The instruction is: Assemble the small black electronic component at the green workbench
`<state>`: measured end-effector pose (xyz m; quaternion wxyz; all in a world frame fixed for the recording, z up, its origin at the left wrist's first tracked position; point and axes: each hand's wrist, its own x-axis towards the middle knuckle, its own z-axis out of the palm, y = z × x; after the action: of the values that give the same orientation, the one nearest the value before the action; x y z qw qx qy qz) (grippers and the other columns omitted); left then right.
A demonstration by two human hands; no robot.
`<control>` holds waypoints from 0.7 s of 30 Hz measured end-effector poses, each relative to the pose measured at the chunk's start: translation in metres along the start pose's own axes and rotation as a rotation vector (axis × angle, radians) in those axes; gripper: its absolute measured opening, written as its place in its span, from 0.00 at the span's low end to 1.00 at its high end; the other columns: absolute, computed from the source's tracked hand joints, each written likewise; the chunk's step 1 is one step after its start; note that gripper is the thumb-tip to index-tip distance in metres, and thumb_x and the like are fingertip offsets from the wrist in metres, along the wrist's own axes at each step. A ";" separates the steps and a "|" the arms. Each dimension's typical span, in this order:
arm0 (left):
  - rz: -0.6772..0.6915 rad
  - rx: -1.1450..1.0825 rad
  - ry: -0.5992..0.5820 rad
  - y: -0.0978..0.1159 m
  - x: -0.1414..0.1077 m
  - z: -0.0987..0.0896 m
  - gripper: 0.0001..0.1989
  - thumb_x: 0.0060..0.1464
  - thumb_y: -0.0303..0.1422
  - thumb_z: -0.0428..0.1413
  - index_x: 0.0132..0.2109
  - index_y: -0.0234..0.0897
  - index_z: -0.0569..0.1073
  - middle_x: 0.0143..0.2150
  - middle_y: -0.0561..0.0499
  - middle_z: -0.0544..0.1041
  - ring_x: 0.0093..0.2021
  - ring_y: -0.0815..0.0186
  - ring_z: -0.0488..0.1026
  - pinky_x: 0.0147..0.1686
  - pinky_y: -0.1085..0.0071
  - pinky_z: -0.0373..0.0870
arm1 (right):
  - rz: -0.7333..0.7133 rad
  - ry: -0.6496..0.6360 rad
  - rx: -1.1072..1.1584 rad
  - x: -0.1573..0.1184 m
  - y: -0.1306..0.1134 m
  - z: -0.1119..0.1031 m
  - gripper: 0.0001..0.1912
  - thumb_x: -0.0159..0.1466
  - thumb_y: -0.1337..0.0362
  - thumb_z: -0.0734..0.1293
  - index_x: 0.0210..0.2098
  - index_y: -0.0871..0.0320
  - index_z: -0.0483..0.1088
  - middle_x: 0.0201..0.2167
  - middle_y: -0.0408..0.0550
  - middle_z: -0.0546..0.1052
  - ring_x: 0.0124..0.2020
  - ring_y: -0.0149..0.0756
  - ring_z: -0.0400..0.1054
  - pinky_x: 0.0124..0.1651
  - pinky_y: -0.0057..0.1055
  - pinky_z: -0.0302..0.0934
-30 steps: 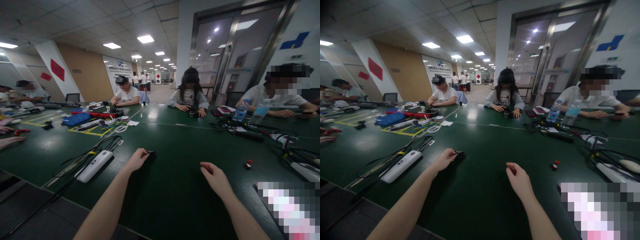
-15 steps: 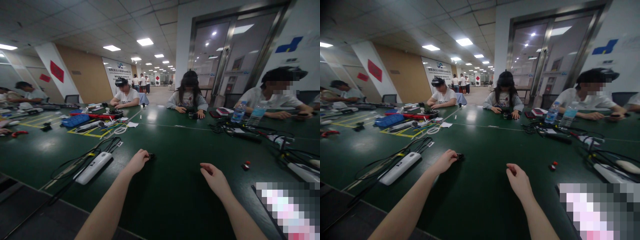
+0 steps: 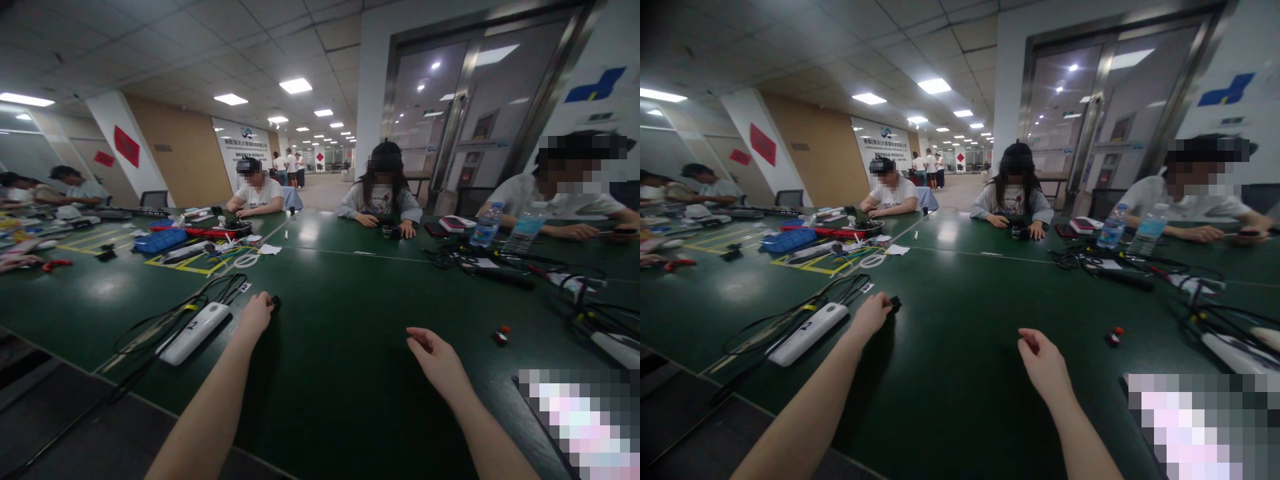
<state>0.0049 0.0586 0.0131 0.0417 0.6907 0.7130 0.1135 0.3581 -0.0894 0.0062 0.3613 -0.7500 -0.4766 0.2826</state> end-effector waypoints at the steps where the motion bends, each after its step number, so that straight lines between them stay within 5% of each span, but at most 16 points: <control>1: -0.006 0.002 0.000 -0.001 0.001 0.001 0.08 0.51 0.32 0.47 0.38 0.38 0.65 0.40 0.46 0.67 0.39 0.63 0.68 0.36 0.71 0.61 | -0.003 -0.006 0.003 0.000 0.001 0.000 0.20 0.54 0.58 0.58 0.45 0.57 0.65 0.43 0.48 0.72 0.44 0.41 0.67 0.42 0.36 0.62; 15: -0.188 0.029 0.040 -0.003 -0.003 -0.004 0.16 0.51 0.29 0.42 0.46 0.28 0.63 0.45 0.35 0.63 0.44 0.53 0.67 0.40 0.65 0.63 | -0.041 -0.002 0.091 -0.004 -0.001 -0.002 0.17 0.57 0.60 0.57 0.44 0.56 0.64 0.42 0.47 0.71 0.43 0.38 0.66 0.43 0.34 0.61; 21: -0.005 0.057 -0.011 0.022 -0.011 0.004 0.18 0.47 0.23 0.44 0.48 0.31 0.62 0.44 0.39 0.63 0.44 0.58 0.67 0.41 0.67 0.63 | -0.010 0.043 0.082 0.004 0.003 0.000 0.16 0.56 0.63 0.59 0.44 0.55 0.65 0.42 0.45 0.72 0.43 0.36 0.66 0.43 0.32 0.61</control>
<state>0.0278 0.0489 0.0129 0.0261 0.6903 0.7176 0.0893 0.3609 -0.0866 0.0036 0.4034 -0.7380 -0.4606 0.2836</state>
